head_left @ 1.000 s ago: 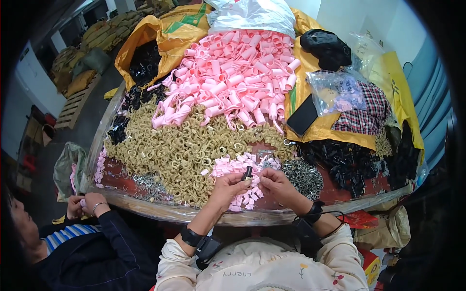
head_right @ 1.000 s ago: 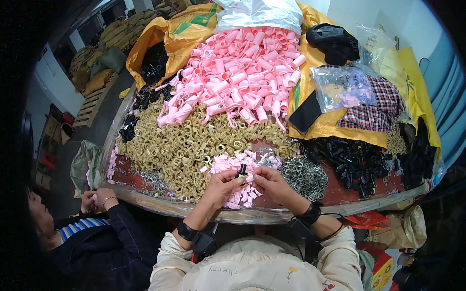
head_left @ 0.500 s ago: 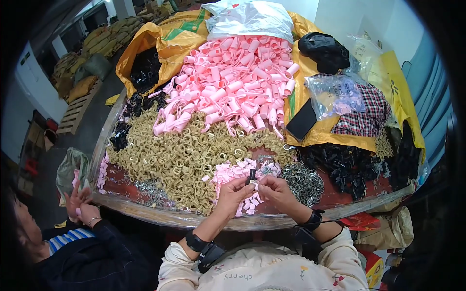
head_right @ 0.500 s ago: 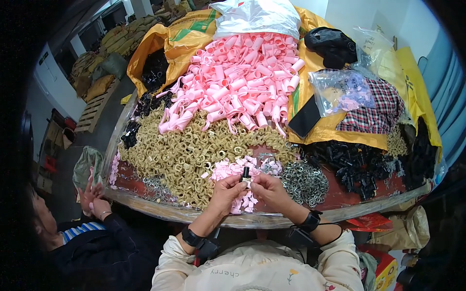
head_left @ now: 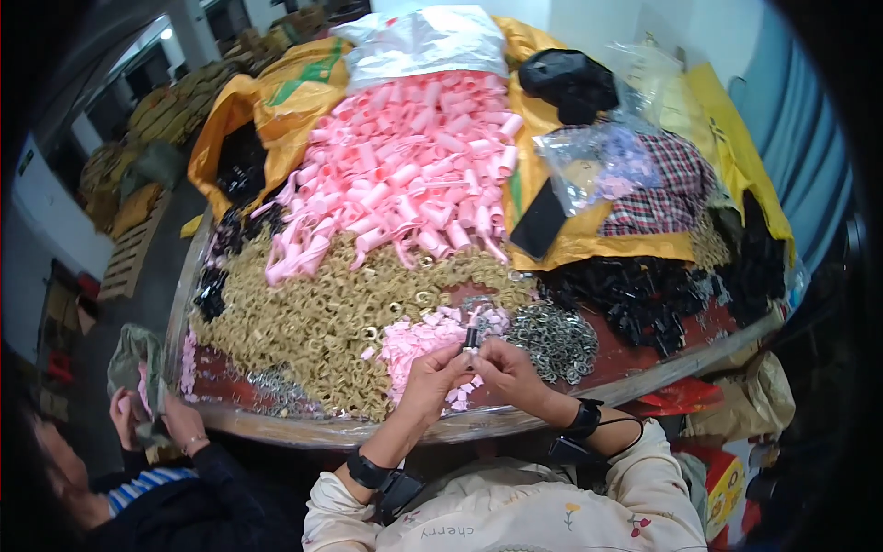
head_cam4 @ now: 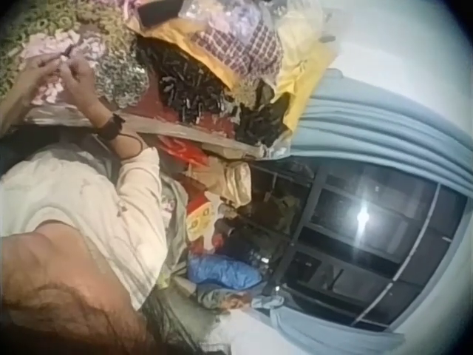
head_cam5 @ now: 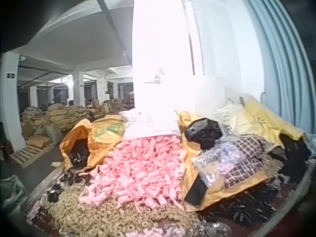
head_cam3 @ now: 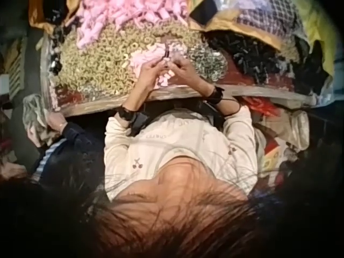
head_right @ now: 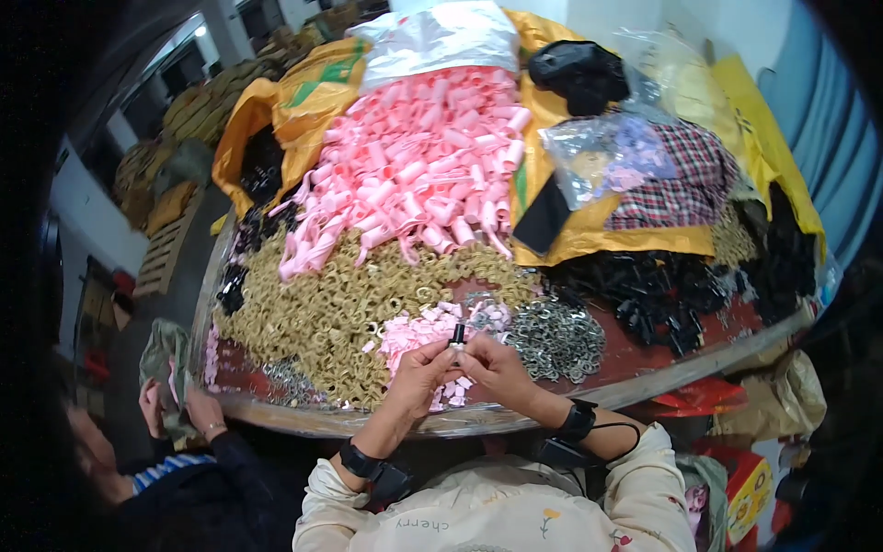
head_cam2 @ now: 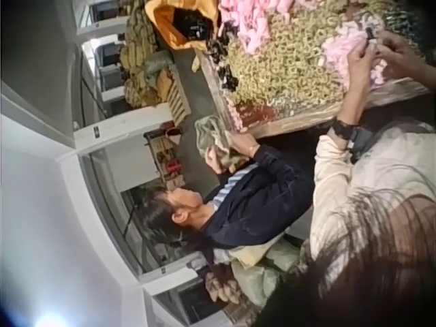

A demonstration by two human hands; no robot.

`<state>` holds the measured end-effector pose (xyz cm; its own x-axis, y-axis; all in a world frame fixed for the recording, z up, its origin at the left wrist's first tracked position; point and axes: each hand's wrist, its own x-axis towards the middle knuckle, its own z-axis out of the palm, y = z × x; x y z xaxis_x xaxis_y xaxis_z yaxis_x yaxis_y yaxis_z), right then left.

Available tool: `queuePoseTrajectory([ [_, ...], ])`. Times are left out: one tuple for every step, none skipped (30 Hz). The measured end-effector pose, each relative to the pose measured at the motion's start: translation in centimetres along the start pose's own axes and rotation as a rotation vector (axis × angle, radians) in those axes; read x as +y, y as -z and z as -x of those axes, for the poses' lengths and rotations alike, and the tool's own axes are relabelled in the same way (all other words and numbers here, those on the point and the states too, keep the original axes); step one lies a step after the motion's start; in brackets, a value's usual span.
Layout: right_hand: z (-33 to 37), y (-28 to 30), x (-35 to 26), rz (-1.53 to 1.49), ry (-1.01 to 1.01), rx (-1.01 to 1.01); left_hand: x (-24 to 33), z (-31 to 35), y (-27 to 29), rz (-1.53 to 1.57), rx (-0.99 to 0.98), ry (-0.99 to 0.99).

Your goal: The person assembles components by hand, fitting a metal clip onto a black plastic part and then sliding a pink plastic sleeve over the assembly before placing the finished item into a bag.

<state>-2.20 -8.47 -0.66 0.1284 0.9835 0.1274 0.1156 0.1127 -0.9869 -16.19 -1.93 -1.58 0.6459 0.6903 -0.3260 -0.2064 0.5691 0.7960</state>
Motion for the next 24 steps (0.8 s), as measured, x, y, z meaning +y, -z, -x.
queuePoseTrajectory([
  [0.1,0.2,-0.2,-0.042,0.008,0.037,0.1,0.1,-0.3,0.001,-0.035,0.037],
  [0.3,0.6,-0.3,-0.082,0.017,0.076,0.3,0.1,-0.6,0.002,-0.071,0.076],
  [0.5,1.0,-0.4,-0.076,0.017,0.113,0.4,0.1,-1.0,-0.011,-0.102,0.094],
  [0.6,1.5,-0.4,0.088,0.218,0.150,0.6,0.2,-1.5,0.005,-0.152,0.124],
  [0.8,2.0,-0.4,0.260,0.413,0.183,0.7,0.3,-2.0,0.021,-0.201,0.155],
  [1.1,2.5,-0.5,0.435,0.606,0.200,0.7,0.4,-2.5,0.041,-0.240,0.179],
  [1.6,3.1,-0.6,0.446,0.601,0.222,0.4,0.3,-3.1,0.032,-0.259,0.191],
  [2.2,3.7,-0.7,0.579,0.670,0.240,0.1,0.3,-3.5,0.032,-0.291,0.194],
  [2.6,4.1,-0.8,0.704,0.744,0.246,-0.1,0.4,-3.8,0.034,-0.310,0.189],
  [2.9,4.5,-0.9,0.828,0.816,0.249,-0.1,0.4,-4.1,0.037,-0.326,0.182],
  [3.1,4.9,-0.9,0.825,0.818,0.252,-0.2,0.5,-4.7,0.033,-0.324,0.182],
  [3.1,5.2,-0.9,0.852,0.833,0.258,-0.4,0.7,-5.5,0.017,-0.311,0.167],
  [3.1,5.5,-1.0,0.876,0.849,0.262,-0.5,0.8,-6.1,0.003,-0.294,0.151],
  [2.9,5.6,-1.0,0.899,0.865,0.263,-0.4,0.9,-6.4,-0.011,-0.275,0.135],
  [2.6,5.7,-1.1,0.890,0.875,0.257,-0.1,0.8,-6.4,-0.011,-0.265,0.126],
  [2.4,5.9,-1.4,0.876,0.890,0.232,0.0,0.7,-6.4,-0.044,-0.265,0.113],
  [2.0,6.1,-1.6,0.862,0.905,0.206,0.3,0.5,-6.4,-0.076,-0.265,0.101],
  [1.4,6.2,-1.7,0.849,0.920,0.180,0.6,0.2,-6.2,-0.109,-0.264,0.089],
  [0.6,6.2,-1.7,0.841,0.924,0.174,1.0,-0.4,-6.0,-0.107,-0.255,0.084],
  [-0.3,6.3,-1.7,0.762,0.893,0.183,1.5,-1.2,-5.5,-0.319,-0.226,-0.045],
  [-1.2,6.3,-1.6,0.682,0.857,0.190,1.9,-2.2,-4.9,-0.530,-0.192,-0.169],
  [-2.3,6.4,-1.6,0.603,0.819,0.197,2.6,-3.4,-4.2,-0.740,-0.157,-0.293],
  [-4.4,6.5,-1.6,0.583,0.803,0.287,3.7,-5.7,-3.3,-0.900,-0.071,-0.364],
  [-7.2,6.1,-1.5,0.549,0.791,0.364,5.1,-8.1,-1.8,-1.060,0.037,-0.434],
])
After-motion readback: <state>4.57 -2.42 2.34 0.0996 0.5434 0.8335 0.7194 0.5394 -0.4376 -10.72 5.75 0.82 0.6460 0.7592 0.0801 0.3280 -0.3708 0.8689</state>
